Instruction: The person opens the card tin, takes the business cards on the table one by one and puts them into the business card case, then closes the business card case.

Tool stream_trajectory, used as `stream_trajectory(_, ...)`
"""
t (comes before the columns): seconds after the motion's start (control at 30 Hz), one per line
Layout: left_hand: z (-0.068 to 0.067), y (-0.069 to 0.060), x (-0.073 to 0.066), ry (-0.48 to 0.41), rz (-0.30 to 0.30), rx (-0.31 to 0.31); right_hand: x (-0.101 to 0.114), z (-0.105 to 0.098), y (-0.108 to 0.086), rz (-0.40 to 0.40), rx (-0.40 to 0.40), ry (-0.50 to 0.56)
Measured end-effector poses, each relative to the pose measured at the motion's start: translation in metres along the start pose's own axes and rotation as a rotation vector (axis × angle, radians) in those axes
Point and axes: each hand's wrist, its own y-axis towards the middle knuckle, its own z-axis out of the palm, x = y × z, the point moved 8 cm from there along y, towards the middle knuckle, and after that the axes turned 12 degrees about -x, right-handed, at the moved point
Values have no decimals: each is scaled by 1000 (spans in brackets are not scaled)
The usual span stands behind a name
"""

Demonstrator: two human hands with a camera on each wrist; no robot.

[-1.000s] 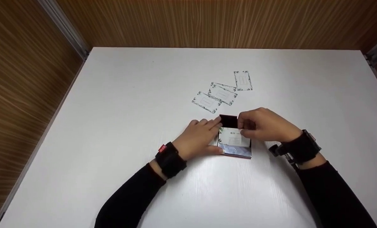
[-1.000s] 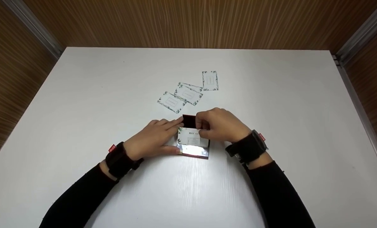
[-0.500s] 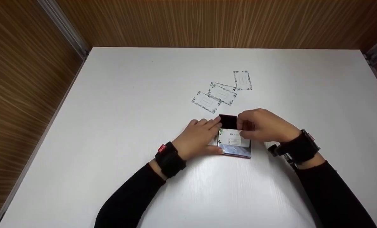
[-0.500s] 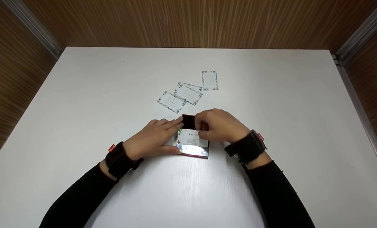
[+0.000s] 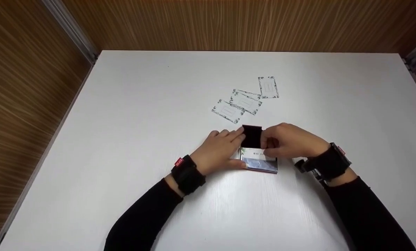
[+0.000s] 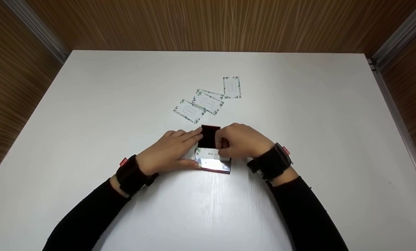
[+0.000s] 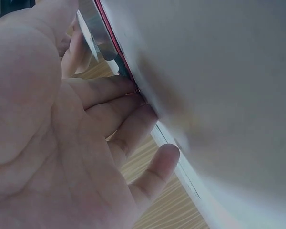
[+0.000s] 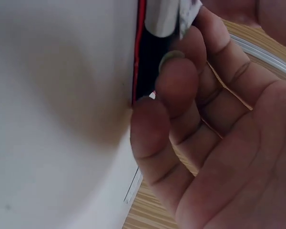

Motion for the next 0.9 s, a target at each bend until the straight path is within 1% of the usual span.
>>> stream_trajectory(0.27, -2, 0, -1, 0, 8, -8, -1, 4, 1, -12, 12, -35)
stream_trajectory(0.43, 0, -1, -1, 5, 8, 2, -2, 7, 0, -17, 20, -19)
stream_trajectory(0.6, 1, -1, -1, -8, 5, 5, 0, 8, 0, -22, 22, -12)
stream_trajectory(0.9, 0, -1, 0, 6, 2, 2, 1, 8, 0, -10, 32, -25)
